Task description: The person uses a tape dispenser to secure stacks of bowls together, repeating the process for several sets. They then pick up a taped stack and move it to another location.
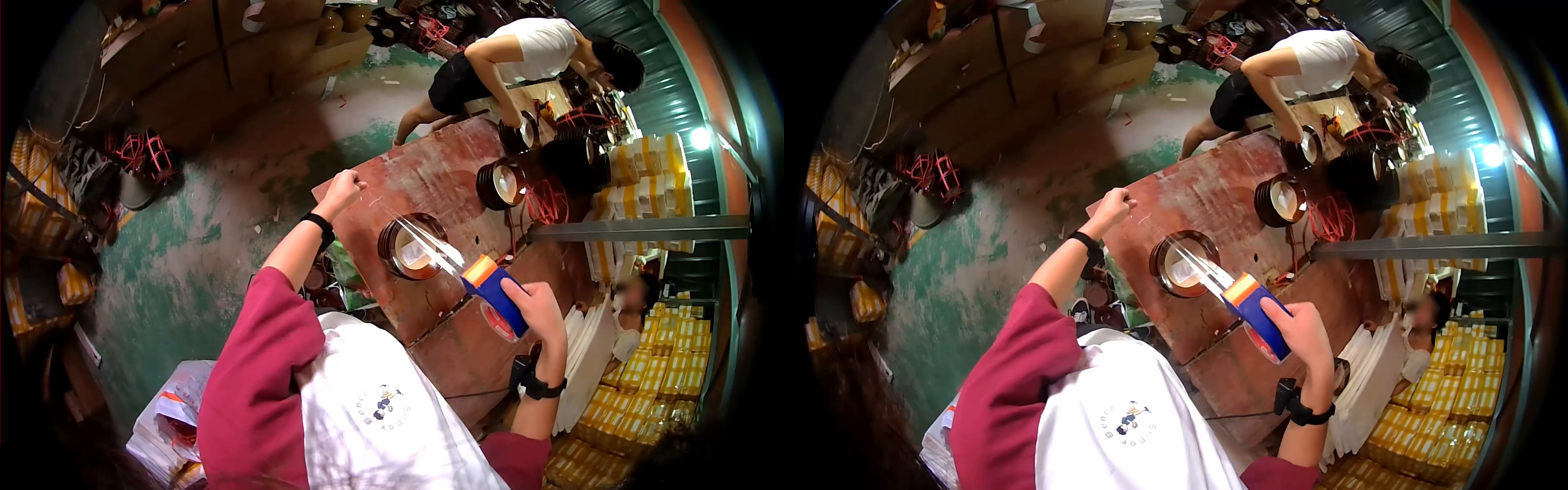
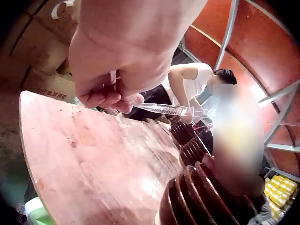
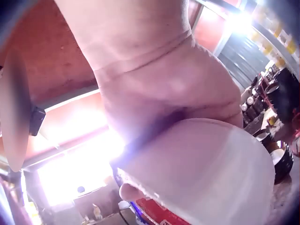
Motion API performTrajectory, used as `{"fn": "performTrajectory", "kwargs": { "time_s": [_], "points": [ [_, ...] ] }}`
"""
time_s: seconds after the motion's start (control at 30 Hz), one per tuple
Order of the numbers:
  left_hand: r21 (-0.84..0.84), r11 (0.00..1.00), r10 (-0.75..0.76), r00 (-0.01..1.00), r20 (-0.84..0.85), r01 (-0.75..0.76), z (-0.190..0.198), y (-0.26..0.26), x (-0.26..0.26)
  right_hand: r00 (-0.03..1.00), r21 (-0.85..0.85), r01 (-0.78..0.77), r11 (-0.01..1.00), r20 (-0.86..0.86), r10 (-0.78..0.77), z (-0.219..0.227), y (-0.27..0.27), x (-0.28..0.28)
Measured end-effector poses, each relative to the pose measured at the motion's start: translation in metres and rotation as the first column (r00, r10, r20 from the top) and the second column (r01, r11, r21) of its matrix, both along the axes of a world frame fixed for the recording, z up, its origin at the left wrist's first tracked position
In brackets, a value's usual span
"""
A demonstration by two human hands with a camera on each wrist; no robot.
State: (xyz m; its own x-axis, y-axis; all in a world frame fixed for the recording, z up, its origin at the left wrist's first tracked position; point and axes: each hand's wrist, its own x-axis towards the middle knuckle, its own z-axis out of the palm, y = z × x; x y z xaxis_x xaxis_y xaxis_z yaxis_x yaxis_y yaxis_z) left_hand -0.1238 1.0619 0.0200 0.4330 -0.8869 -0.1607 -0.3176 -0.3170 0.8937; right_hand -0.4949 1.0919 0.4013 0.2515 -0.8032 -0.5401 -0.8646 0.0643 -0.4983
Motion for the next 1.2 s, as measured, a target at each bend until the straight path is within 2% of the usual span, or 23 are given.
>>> {"fn": "performTrajectory", "kwargs": {
  "time_s": [0.07,0.17,0.27,0.3,0.33,0.4,0.5,0.6,0.63,0.93,1.2],
  "points": [
    [0.035,0.998,0.045,0.997,-0.068,-0.043,-0.012,-0.004,0.001,0.997,-0.012,-0.049,0.999,-0.060,0.048,0.000,-0.008,0.020],
    [-0.052,0.997,0.057,0.998,-0.008,-0.057,-0.033,-0.005,-0.010,0.996,-0.027,-0.058,0.998,-0.073,0.056,0.005,-0.018,0.040],
    [-0.113,0.992,0.056,0.997,-0.050,-0.061,-0.056,-0.002,-0.035,0.995,-0.029,-0.054,0.998,-0.088,0.051,0.012,-0.025,0.050],
    [-0.082,0.996,0.042,0.997,0.064,-0.037,-0.040,0.008,-0.044,0.993,-0.032,-0.057,0.998,-0.101,0.053,0.011,-0.027,0.048],
    [-0.128,0.991,0.060,0.990,0.129,-0.044,-0.048,0.012,-0.056,0.992,-0.034,-0.059,0.998,-0.113,0.055,0.011,-0.030,0.045],
    [-0.172,0.984,0.080,0.984,0.159,-0.052,-0.058,0.018,-0.076,0.994,-0.030,-0.039,0.999,-0.104,0.035,0.007,-0.033,0.036],
    [-0.263,0.965,0.061,0.961,0.270,0.013,-0.063,0.031,-0.096,0.997,-0.013,0.007,1.000,-0.080,-0.008,0.007,-0.030,0.032],
    [-0.305,0.952,0.123,0.907,0.403,0.006,-0.059,0.044,-0.115,0.998,0.000,0.040,0.999,-0.053,-0.040,0.003,-0.028,0.025],
    [-0.271,0.962,0.084,0.909,0.408,0.033,-0.062,0.044,-0.118,0.998,0.001,0.048,0.999,-0.044,-0.048,0.000,-0.029,0.020],
    [-0.340,0.937,0.050,0.934,0.354,0.079,-0.063,0.043,-0.116,0.997,0.017,0.075,0.997,0.030,-0.075,-0.019,-0.034,-0.005],
    [-0.354,0.935,0.068,0.964,0.255,0.028,-0.049,0.050,-0.113,0.994,0.013,0.067,0.998,0.080,-0.068,-0.019,-0.030,-0.007]
  ]
}}
